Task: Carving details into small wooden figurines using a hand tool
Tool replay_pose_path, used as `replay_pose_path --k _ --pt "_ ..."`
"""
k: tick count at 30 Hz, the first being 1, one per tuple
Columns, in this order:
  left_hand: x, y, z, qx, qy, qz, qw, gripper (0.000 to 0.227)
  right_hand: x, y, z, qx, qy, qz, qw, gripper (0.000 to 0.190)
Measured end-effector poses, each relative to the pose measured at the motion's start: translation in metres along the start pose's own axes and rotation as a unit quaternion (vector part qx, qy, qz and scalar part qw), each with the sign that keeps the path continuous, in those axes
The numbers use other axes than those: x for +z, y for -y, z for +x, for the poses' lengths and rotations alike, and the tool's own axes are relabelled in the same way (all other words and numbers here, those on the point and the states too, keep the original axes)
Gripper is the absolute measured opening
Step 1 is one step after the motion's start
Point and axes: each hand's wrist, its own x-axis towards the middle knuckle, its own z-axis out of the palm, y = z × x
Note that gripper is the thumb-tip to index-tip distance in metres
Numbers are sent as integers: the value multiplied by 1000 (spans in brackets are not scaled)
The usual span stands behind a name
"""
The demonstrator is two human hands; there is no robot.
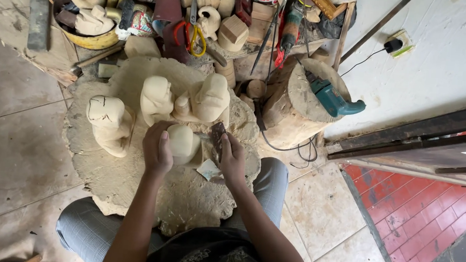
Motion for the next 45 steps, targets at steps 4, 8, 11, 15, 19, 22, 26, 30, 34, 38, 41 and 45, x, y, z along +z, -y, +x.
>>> replay_pose_path --k 4,8,11,15,19,22,26,30,34,38,41,45 --pt "2 10 0 -8 10 -82 997 58 25 34 -17 5 2 -27 1000 40" --pt "4 8 -6 1 8 -96 995 56 36 18 -19 -9 70 -60 996 38" --pt "-2 -10 -5 13 -18 -64 998 46 44 36 -30 -59 55 -94 992 37" --pt "-1 -31 -18 18 -69 1 997 36 48 58 -53 -106 60 -132 984 31" --pt "-12 -74 -18 -53 -58 124 989 29 46 71 -61 -235 102 -90 962 30" --pt "-15 -47 -39 -10 -67 32 997 16 36 53 -54 -217 144 -81 962 29" --pt "-31 -50 -55 56 -40 -2 998 14 26 33 -39 -52 234 -119 963 36" --pt "-40 -60 -54 84 -37 -45 995 15 36 5 -30 -62 239 -83 965 39" --pt "-41 -52 -60 89 -46 -42 994 17 36 30 -45 -91 257 -90 958 38" --pt "-40 -51 -63 82 -45 -35 995 19 29 20 -45 -100 252 -104 957 37" --pt "-34 -42 -65 97 -48 -35 994 19 27 15 -44 -105 254 -95 957 38" --pt "-39 -49 -61 114 -48 -20 992 21 31 56 -60 -240 301 -47 922 39"
